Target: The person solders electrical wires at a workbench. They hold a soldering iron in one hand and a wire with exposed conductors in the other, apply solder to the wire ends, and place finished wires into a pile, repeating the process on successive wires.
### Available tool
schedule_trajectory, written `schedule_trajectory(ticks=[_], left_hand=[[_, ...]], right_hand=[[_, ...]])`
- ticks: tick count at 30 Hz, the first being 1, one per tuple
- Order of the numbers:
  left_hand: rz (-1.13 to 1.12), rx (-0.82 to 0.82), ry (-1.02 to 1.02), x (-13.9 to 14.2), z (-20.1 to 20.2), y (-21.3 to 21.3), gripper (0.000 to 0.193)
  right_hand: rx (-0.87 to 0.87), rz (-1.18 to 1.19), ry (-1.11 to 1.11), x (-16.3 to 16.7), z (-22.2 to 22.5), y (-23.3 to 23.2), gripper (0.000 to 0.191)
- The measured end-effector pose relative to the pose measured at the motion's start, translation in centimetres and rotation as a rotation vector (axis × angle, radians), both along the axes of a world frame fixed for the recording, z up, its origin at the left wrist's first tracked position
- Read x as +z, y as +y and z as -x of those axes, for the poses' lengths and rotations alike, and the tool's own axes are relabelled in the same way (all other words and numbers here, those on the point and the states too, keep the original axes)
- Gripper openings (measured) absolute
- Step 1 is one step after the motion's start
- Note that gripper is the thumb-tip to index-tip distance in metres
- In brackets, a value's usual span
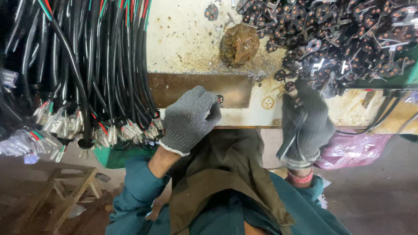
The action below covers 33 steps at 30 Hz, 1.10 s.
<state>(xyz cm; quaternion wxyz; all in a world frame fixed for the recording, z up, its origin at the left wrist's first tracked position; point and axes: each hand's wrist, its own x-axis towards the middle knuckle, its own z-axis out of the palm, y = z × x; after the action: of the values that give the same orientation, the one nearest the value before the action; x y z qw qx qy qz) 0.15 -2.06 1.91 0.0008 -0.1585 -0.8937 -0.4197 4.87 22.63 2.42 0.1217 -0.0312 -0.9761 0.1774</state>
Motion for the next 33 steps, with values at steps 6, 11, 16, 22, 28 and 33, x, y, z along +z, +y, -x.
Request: schedule_trajectory(ticks=[6, 11, 16, 22, 28, 33], left_hand=[[0.028, 0.015, 0.067, -0.2, -0.2, 0.1, 0.010], [0.088, 0.021, 0.040, 0.2, -0.2, -0.6, 0.009], [0.114, 0.044, -0.054, 0.4, 0.0, -0.4, 0.012], [0.127, 0.053, -0.161, 0.2, 0.1, 0.0, 0.015], [0.082, -0.010, -0.052, -0.4, -1.5, 0.8, 0.017], [0.063, -0.063, -0.082, -0.8, -1.9, 1.7, 0.020]], right_hand=[[0.244, 0.318, 0.064, 2.5, 1.9, -4.9, 0.024], [0.494, 0.267, -0.224, 3.1, 4.3, -3.6, 0.035], [0.538, 0.198, -0.181, 2.8, 3.5, -4.0, 0.037], [0.243, 0.678, -0.554, 2.4, 3.0, -6.5, 0.033], [0.090, 0.499, -0.198, -0.4, 0.5, -1.6, 0.013], [-0.367, 1.399, -0.110, -6.2, -3.9, -3.2, 0.023]])
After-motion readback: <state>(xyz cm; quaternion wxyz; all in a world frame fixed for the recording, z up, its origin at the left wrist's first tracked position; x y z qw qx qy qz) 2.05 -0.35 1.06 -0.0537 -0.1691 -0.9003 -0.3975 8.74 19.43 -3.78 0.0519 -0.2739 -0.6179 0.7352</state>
